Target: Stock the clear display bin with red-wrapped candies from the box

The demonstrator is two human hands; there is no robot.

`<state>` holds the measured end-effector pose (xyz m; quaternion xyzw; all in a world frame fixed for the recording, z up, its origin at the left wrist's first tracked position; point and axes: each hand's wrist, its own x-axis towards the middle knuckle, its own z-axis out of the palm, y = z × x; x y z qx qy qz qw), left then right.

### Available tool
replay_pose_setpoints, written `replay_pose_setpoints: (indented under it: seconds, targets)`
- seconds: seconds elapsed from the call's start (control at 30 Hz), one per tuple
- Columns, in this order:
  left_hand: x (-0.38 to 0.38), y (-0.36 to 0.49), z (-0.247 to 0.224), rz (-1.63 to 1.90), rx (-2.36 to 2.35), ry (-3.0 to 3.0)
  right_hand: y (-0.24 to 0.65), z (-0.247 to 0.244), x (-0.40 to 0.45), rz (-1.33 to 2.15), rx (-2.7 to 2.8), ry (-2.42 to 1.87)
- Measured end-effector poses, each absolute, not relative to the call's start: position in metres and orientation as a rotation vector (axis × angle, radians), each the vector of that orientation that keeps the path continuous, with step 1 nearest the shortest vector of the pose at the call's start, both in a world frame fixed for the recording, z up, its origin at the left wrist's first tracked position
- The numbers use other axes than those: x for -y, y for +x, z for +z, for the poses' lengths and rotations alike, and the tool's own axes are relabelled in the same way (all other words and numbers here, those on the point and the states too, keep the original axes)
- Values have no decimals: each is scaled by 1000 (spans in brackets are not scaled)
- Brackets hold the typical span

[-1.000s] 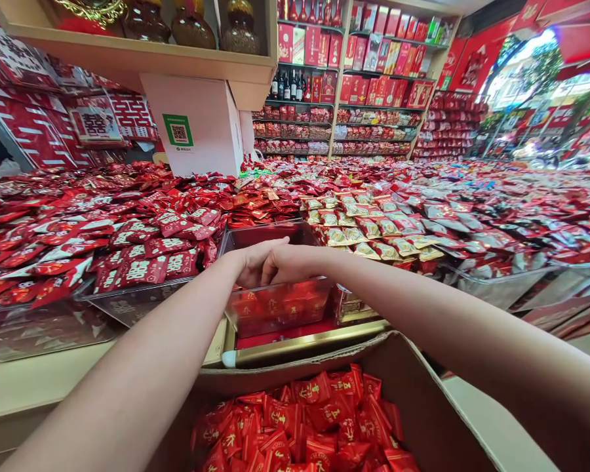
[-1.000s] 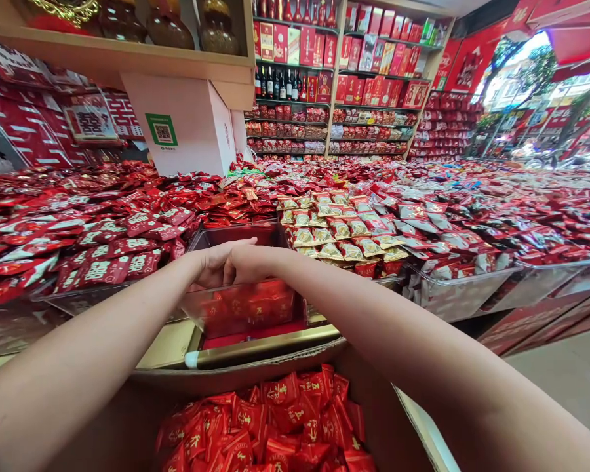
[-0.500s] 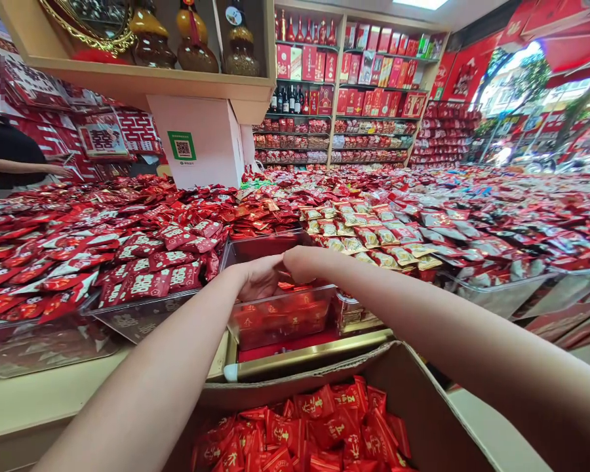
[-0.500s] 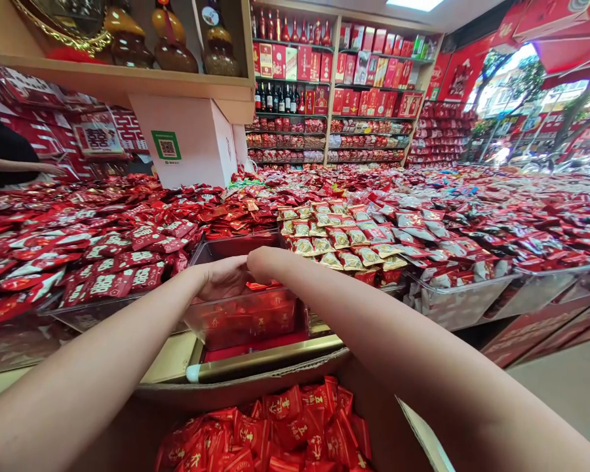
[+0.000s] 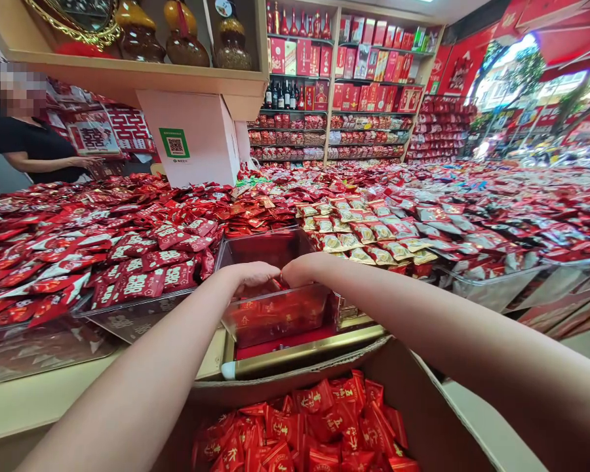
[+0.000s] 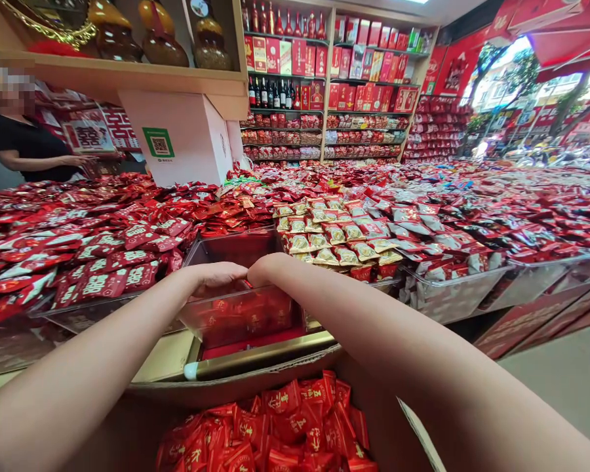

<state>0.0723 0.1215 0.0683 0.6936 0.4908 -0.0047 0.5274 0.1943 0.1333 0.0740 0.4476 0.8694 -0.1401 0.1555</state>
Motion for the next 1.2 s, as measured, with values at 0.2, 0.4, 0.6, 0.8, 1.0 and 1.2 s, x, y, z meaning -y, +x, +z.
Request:
replay_pose_setpoints:
  seconds: [0.2, 0.4, 0.6, 0.8, 1.0, 1.2]
  targets:
    - [-122, 58, 90, -47, -1271, 1931, 198, 87, -121, -538, -2419, 1134]
    - [-112, 49, 111, -436, -1339, 1839, 200, 90, -113, -723, -2518, 1078]
    - [-117, 57, 95, -674, -1385, 1727, 205, 84, -112, -796, -2563, 1065]
    - [-111, 61, 94, -711, -1354, 1683, 203, 81, -118, -802, -2516, 1128]
    - [-107, 62, 92, -723, -1332, 1593, 202, 77, -124, -817, -2529, 1106]
    - [-109, 59, 86, -650, -1295, 1575, 202, 76, -124, -848, -2527, 1071]
